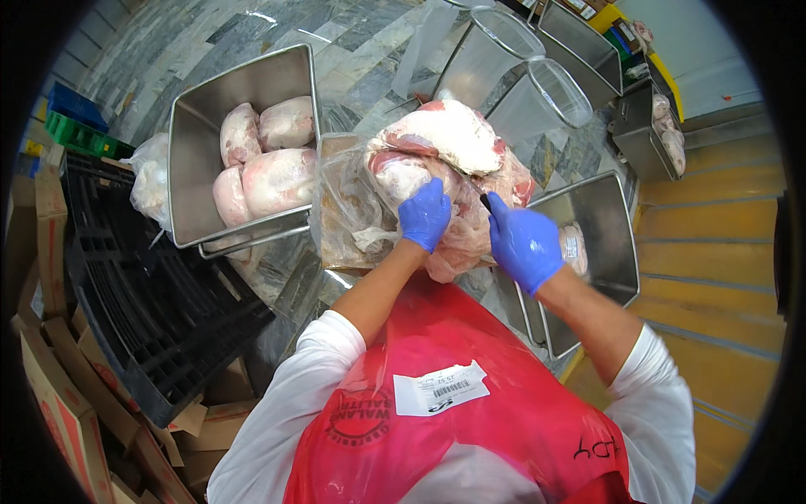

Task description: The person removes a large piece of raw meat from a plastic bag and places it on a metal tray. Using a knife, they trim excess fat and tissue from the meat, then place the trimmed portions into a nearby metal bin.

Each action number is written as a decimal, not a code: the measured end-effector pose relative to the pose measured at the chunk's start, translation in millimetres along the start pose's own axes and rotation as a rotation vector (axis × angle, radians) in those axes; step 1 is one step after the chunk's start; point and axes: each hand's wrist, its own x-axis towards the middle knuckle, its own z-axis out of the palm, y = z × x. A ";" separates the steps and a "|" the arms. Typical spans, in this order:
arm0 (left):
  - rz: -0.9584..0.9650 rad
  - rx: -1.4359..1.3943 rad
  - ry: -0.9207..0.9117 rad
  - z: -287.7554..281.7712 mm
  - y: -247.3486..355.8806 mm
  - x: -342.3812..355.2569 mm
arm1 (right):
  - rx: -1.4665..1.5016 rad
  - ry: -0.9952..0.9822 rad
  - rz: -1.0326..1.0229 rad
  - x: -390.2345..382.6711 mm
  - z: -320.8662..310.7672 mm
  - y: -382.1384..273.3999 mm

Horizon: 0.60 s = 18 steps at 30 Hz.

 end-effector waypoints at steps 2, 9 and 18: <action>0.030 0.003 -0.010 2.4 -3.8 -2.8 | 0.074 -0.079 0.191 -20.7 15.6 -2.8; 0.076 0.014 -0.071 -2.2 0.4 -8.9 | 0.130 0.205 0.415 -75.5 99.8 -1.2; 0.110 0.046 -0.103 -4.5 6.9 -21.4 | 0.137 0.363 0.378 -109.3 165.9 15.0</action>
